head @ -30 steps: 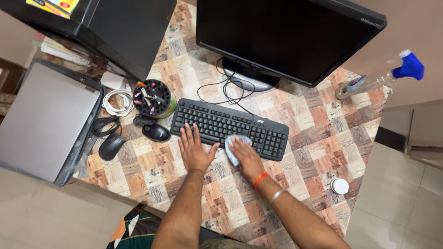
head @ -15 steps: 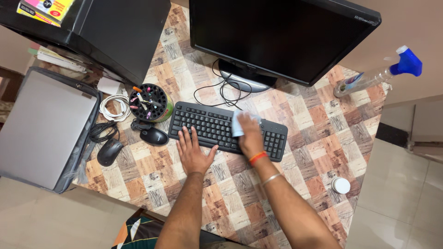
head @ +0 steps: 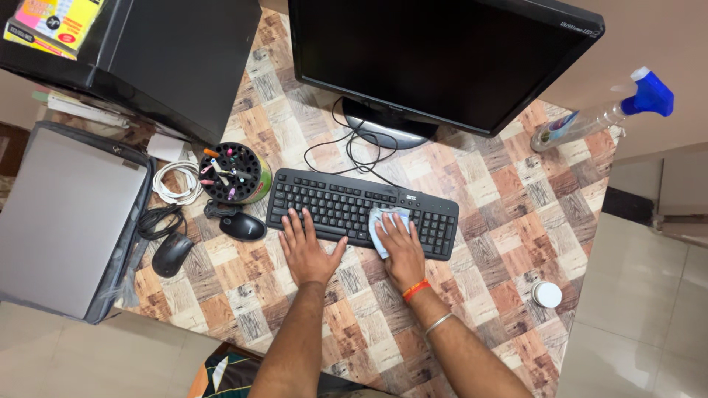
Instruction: The person cleans a computer desk using a cloth and a spray bottle. They wipe the mouse, keyboard, and a flower vase, and organize cables and a pen holder on the desk.
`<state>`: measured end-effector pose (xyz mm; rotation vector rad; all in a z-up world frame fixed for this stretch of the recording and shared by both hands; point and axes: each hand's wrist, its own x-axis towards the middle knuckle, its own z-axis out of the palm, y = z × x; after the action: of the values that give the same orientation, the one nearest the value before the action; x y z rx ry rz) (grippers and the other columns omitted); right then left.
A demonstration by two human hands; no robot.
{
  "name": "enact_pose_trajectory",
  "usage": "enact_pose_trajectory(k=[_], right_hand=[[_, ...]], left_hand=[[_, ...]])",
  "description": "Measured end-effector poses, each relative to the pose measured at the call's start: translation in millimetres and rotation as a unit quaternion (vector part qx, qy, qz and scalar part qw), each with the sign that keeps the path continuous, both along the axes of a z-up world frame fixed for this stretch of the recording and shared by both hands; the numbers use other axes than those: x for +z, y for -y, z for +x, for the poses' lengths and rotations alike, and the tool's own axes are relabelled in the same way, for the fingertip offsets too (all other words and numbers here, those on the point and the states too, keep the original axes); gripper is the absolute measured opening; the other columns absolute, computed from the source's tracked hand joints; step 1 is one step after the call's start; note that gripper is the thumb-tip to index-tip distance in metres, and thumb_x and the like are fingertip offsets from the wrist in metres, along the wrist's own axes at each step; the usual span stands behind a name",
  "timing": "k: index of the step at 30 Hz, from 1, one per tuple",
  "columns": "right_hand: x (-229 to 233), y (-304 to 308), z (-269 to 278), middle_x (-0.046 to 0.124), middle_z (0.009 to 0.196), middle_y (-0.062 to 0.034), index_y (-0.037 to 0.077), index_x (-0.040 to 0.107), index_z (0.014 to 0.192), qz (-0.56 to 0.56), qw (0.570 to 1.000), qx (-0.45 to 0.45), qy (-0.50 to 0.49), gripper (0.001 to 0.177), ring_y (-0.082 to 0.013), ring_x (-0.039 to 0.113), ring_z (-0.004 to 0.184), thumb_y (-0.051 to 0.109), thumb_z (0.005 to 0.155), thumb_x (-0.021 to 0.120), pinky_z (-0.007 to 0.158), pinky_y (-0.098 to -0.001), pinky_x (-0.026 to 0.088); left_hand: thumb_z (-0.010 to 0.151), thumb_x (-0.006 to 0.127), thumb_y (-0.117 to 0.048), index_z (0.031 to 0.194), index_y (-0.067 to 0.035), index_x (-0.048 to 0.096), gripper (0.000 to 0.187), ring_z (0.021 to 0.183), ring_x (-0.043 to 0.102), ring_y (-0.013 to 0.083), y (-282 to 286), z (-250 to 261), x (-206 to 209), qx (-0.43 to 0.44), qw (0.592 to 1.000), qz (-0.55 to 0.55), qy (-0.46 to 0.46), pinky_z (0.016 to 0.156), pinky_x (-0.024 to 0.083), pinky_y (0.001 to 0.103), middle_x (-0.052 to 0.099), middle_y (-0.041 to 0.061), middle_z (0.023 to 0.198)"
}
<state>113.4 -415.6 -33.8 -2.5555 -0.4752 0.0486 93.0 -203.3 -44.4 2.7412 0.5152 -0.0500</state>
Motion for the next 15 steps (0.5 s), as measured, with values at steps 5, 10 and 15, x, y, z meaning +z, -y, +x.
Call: enact_pose_trajectory(k=[5,10,15], right_hand=[[-1,-44,-9,0.043,0.161,-0.0143,0.008,0.050,0.150,-0.011,0.999,-0.052,0.009,0.075,-0.0342,0.035,0.152,-0.005,0.076,0.056,0.126,-0.0529,0.020],[4,-44,-3,0.046,0.159,-0.0125,0.009,0.052,0.149,0.012,1.000,0.019,0.003,0.068,-0.0336,0.037,0.150,0.000,0.082,0.062,0.124,-0.0518,0.023],[1,-12,10,0.050,0.155,-0.0088,0.013,0.061,0.139,0.000,0.999,0.044,0.019,0.061,-0.0294,0.039,0.147,0.002,0.080,0.066,0.123,-0.0529,0.023]], left_hand=[[0.078,0.065,-0.074,0.160,-0.006,0.025,0.114,0.156,0.012,0.0386,1,-1,-2,-0.013,1.000,0.019,-0.011,0.124,0.010,0.054,0.017,0.023,0.167],[0.078,0.064,-0.074,0.161,-0.006,0.025,0.114,0.156,0.012,0.0375,1,-2,-6,-0.015,1.000,0.011,0.012,0.125,0.010,0.054,0.017,0.022,0.168],[0.078,0.065,-0.074,0.160,-0.005,0.025,0.114,0.156,0.012,0.0380,-2,-1,-7,-0.017,1.000,0.013,0.014,0.125,0.010,0.054,0.017,0.023,0.167]])
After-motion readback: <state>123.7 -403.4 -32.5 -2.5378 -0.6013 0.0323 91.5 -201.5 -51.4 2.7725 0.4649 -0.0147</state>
